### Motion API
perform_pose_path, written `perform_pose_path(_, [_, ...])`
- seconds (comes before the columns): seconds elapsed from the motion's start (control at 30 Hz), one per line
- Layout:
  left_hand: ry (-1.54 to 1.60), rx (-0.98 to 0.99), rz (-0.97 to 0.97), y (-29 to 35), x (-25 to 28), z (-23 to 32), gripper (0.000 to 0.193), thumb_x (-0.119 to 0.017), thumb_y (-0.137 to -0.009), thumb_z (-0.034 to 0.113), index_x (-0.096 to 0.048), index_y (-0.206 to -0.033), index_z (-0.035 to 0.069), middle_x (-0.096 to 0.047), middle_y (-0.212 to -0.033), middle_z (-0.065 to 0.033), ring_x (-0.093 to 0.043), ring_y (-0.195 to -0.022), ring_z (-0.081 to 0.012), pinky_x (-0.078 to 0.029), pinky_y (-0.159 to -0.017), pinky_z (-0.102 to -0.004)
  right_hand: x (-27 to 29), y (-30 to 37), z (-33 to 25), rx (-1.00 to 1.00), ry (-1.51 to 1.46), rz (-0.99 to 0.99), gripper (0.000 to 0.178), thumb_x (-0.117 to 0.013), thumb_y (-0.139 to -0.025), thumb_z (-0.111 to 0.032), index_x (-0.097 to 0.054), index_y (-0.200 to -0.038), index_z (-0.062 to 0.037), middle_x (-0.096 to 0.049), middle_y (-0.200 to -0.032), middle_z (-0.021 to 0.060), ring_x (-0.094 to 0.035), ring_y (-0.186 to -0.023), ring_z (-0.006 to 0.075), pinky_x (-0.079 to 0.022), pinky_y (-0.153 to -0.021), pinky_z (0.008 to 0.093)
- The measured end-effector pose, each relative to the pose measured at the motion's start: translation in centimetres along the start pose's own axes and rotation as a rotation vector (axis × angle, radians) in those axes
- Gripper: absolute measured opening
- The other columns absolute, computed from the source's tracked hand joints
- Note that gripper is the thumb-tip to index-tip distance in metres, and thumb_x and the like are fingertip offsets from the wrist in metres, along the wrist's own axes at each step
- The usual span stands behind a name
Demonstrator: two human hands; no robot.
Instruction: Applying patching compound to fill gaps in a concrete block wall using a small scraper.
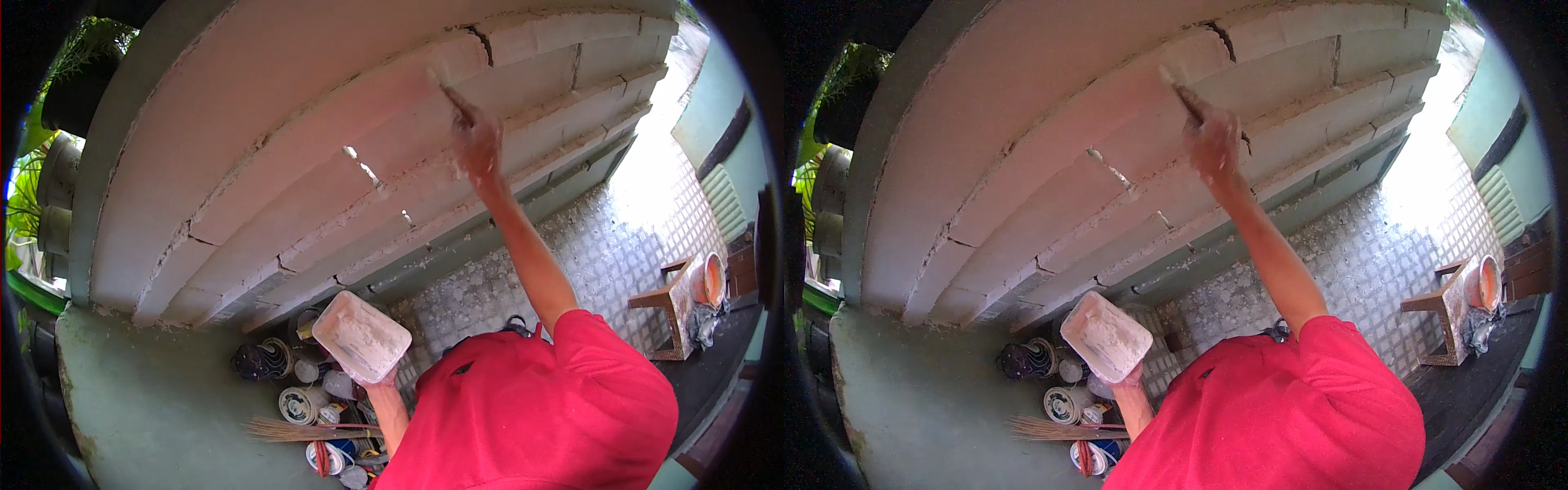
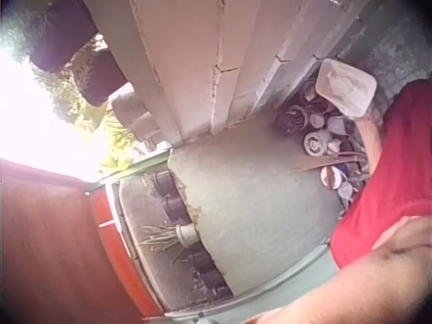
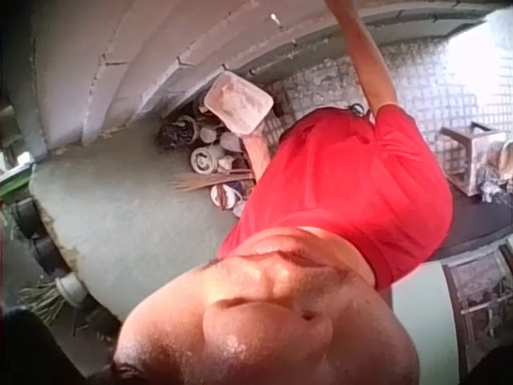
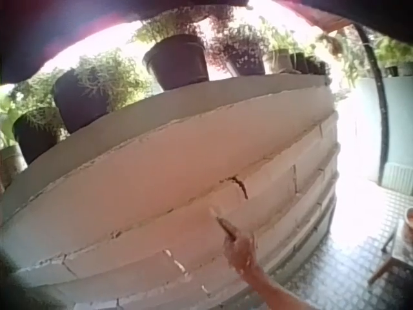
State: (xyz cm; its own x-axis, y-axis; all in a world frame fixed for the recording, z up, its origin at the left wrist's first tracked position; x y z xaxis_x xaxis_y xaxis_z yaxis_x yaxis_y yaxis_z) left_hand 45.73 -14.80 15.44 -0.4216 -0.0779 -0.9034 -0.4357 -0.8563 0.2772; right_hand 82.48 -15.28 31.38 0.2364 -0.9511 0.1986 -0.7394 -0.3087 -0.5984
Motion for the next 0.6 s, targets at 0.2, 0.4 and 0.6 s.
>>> perform_pose_path(0.2, [0.078,0.101,-0.099,-0.9,0.6,-0.7,0.050,-0.044,-0.096,0.046,-0.050,-0.134,0.015,-0.057,-0.131,-0.0076,-0.055,-0.118,-0.0303,-0.044,-0.101,-0.0537,-2.5,0.4,2.0,0.122,0.119,-0.030,0.041,-0.053,-0.077,-0.001,-0.066,-0.116,-0.0067,-0.067,-0.103,0.0187,-0.065,-0.090,0.0382,-0.054,-0.078,0.0401])
perform_pose_path(0.4, [-0.030,0.052,-0.009,-1.6,-0.2,-1.3,0.050,-0.044,-0.096,0.046,-0.050,-0.134,0.015,-0.057,-0.131,-0.0074,-0.055,-0.118,-0.0313,-0.044,-0.100,-0.0532,1.1,-0.3,4.2,-0.090,0.061,0.040,0.026,-0.056,-0.086,-0.016,-0.069,-0.102,-0.0010,-0.057,-0.065,0.0118,-0.047,-0.056,0.0166,-0.044,-0.056,0.0353])
perform_pose_path(0.6, [-0.045,0.062,-0.064,-0.8,0.0,-2.3,0.051,-0.044,-0.096,0.046,-0.049,-0.135,0.015,-0.055,-0.133,-0.0067,-0.053,-0.121,-0.0302,-0.043,-0.101,-0.0522,3.9,-4.6,5.3,-0.132,0.135,0.101,0.034,-0.051,-0.085,-0.011,-0.068,-0.114,-0.0108,-0.063,-0.077,0.0230,-0.065,-0.071,0.0347,-0.050,-0.064,0.0393])
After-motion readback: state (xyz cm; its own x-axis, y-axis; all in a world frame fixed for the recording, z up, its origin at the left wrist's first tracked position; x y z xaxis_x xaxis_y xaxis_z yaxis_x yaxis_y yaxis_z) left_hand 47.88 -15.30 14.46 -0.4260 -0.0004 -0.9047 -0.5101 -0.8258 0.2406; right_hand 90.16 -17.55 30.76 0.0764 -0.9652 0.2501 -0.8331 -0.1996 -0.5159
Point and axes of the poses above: each hand's wrist, its own y-axis away from the middle knuckle, its own x-axis out of the back of the hand, z = x × y, the point moved 4 cm from there along -y, towards the middle knuckle
